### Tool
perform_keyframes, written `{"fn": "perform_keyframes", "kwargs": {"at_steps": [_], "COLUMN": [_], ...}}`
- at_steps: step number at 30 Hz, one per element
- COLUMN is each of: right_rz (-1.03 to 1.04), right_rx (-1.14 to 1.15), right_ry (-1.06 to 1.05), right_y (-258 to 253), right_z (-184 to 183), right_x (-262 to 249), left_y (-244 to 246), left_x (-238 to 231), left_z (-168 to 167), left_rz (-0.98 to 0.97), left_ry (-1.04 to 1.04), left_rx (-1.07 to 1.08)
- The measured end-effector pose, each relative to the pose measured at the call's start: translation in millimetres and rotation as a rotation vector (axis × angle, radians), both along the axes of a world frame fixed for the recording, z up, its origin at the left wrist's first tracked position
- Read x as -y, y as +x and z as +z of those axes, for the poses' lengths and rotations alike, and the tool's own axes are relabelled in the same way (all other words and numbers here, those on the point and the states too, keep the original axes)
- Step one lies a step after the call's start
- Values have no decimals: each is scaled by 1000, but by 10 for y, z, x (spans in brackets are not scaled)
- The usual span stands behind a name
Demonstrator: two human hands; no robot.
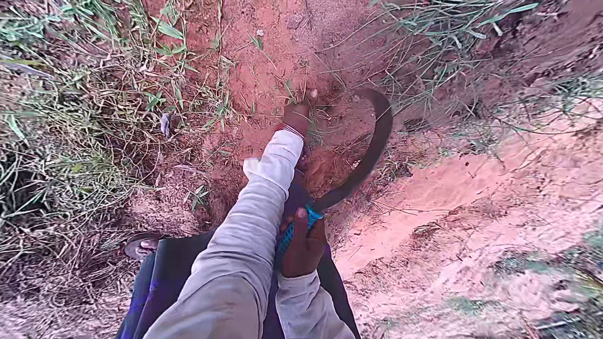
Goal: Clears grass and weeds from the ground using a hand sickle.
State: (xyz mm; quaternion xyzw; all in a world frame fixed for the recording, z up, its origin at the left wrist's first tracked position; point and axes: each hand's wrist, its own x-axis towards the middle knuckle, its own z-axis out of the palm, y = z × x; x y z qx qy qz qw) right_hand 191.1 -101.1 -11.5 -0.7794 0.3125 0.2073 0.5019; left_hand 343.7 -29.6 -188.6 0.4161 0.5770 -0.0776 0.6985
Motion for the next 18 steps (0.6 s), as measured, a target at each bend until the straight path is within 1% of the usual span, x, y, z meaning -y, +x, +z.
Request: {"fn": "perform_keyframes", "kwargs": {"at_steps": [1, 3, 4, 6, 7, 9, 11, 12, 15, 17, 18], "right_rz": [1, 1, -1, 7, 6, 47, 53, 44, 54, 80, 87], "right_rx": [26, 71, 73, 48, 33, 39, 71, 81, 75, 57, 52], "right_ry": [1, -27, -47, -87, -115, -161, -185, -188, -162, -151, -146], "right_y": [12, 72, 116, 178, 153, 81, 113, 167, 351, 347, 324], "right_z": [20, 40, 48, 47, 24, -48, -52, -31, 102, 116, 109], "right_x": [-3, -16, -17, 31, 86, 217, 230, 182, 12, -13, -10], "left_y": [127, 407, 554, 813, 906, 1019, 979, 947, 899, 902, 878], "left_x": [-46, -53, -17, 141, 184, 211, 221, 207, 190, 205, 222], "left_z": [61, 48, 39, -50, -18, 18, -6, 6, 43, 35, 47], "left_rz": [-122, -408, -512, -589, -672, -962, -974, -1024, -877, -910, -892], "left_ry": [-8, -95, -134, -159, -130, -63, -66, -47, -54, -46, -47], "left_rx": [-65, -231, -269, -287, -299, -261, -235, -205, -249, -258, -267]}}
